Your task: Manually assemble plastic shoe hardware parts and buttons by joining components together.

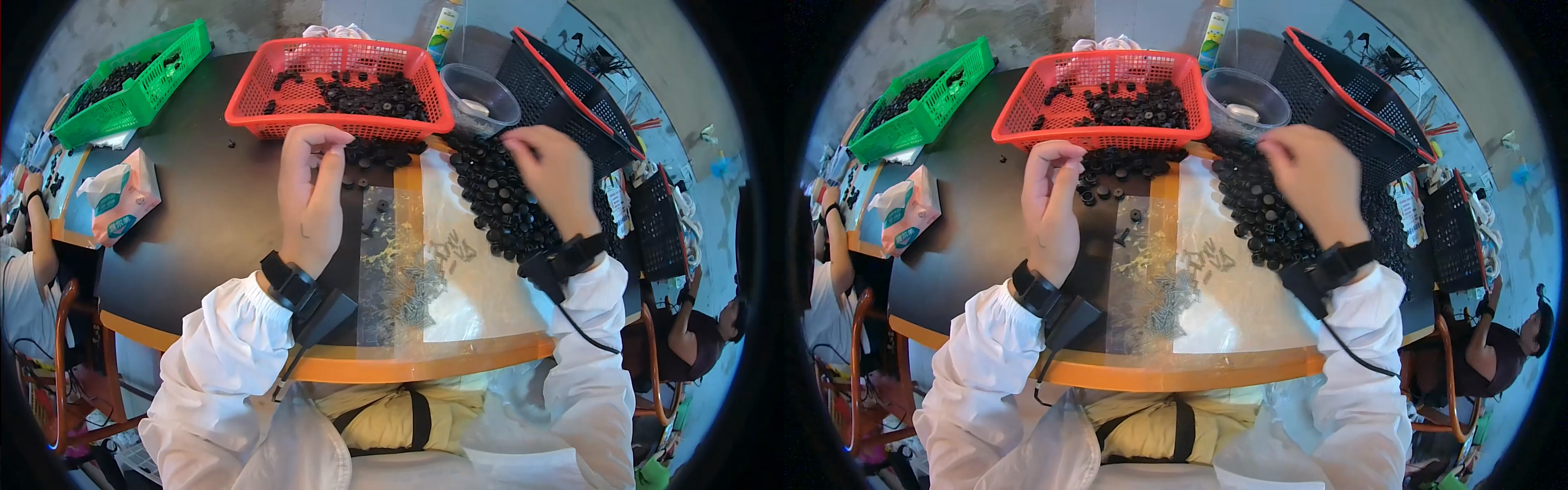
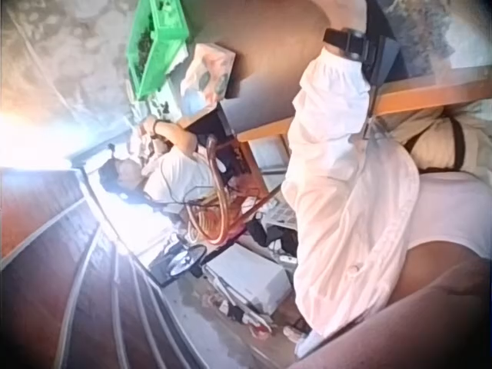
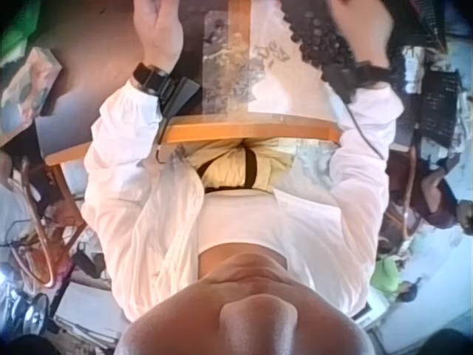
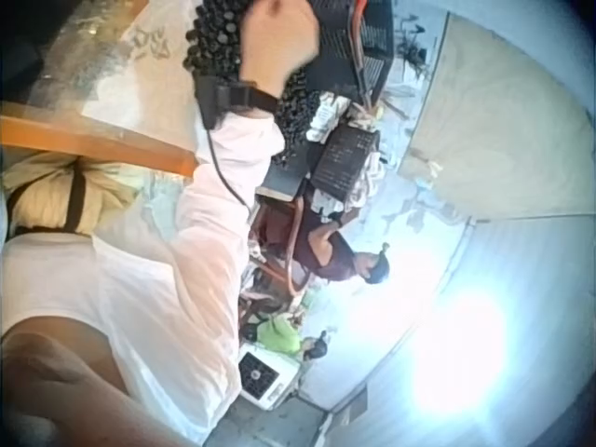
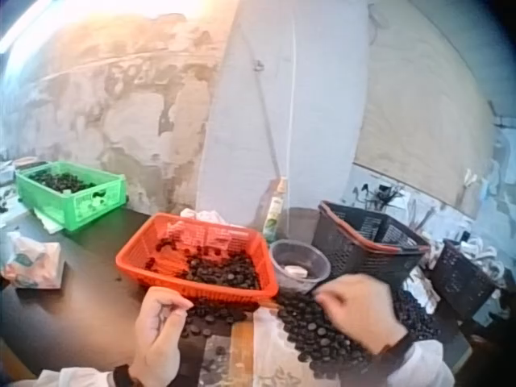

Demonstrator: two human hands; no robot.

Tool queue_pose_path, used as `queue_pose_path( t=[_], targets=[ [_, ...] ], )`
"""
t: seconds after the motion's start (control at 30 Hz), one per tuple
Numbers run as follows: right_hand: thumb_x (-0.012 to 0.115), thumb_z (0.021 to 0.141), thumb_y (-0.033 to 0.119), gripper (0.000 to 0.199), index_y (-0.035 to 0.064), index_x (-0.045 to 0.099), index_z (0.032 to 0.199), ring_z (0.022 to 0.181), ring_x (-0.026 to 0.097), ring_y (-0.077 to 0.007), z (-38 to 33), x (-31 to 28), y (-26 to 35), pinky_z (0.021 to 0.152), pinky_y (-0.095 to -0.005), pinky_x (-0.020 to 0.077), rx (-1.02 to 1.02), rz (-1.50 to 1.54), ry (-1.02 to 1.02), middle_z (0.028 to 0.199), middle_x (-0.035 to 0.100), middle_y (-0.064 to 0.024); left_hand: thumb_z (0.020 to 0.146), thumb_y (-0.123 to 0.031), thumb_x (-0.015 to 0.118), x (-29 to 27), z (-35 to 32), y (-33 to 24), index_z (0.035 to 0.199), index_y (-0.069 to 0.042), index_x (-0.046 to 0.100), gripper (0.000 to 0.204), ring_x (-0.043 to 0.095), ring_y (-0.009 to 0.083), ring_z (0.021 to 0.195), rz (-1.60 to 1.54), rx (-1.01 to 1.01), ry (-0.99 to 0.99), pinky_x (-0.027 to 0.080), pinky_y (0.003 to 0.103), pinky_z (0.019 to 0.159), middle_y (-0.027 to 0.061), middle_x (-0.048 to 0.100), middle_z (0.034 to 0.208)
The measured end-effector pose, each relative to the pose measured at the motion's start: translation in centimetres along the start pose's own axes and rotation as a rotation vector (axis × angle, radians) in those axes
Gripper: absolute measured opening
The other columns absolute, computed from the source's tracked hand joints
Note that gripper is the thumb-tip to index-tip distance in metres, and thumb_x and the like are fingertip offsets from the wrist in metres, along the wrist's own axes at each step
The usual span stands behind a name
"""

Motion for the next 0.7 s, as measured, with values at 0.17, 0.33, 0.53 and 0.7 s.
queue_pose_path(
  t=[0.17,0.33,0.53,0.7],
  targets=[
    [0.068,0.080,0.020,0.020,0.0058,0.069,0.094,0.083,0.065,-0.0313,0.4,6.8,6.3,0.072,-0.0399,0.0519,-0.230,0.119,0.155,0.090,0.067,-0.0113,0.091,0.003,0.049,0.7,0.0,-0.4,0.100,-0.003,0.055,0.012,0.048,0.0087,0.087,0.070,0.080,0.182,0.038,0.022,0.079,0.0016,0.051,0.096],
    [0.070,0.078,0.023,0.018,0.0054,0.065,0.081,0.078,0.065,-0.0330,1.0,10.1,6.7,0.069,-0.0438,0.0515,-0.172,-0.044,0.285,0.081,0.066,-0.0129,0.080,0.000,0.065,2.2,-0.3,-1.4,0.093,-0.005,0.063,0.014,0.054,0.0183,0.086,0.204,0.175,0.440,0.045,0.029,0.076,0.0055,0.055,0.091],
    [0.069,0.079,0.019,0.016,0.0057,0.067,0.087,0.078,0.065,-0.0348,1.0,9.7,6.8,0.069,-0.0449,0.0513,-0.164,0.063,0.243,0.079,0.066,-0.0142,0.076,-0.008,0.072,2.7,-1.2,-0.9,0.087,-0.011,0.067,0.013,0.054,0.0241,0.087,0.344,0.327,0.730,0.046,0.035,0.077,0.0025,0.056,0.089],
    [0.068,0.078,0.012,0.024,0.0059,0.068,0.102,0.074,0.068,-0.0276,0.0,6.2,6.6,0.068,-0.0344,0.0534,-0.012,0.456,0.284,0.080,0.069,-0.0152,0.077,-0.012,0.069,2.9,-2.3,-0.3,0.088,-0.013,0.070,0.011,0.054,0.0232,0.088,0.396,0.363,0.929,0.047,0.036,0.078,0.0013,0.058,0.088]
  ],
)
Point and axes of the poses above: each hand's wrist, its own z-axis towards the middle knuckle, its own x-axis out of the palm, y = z × x, the point moved 3 cm from there along z, towards the middle knuckle
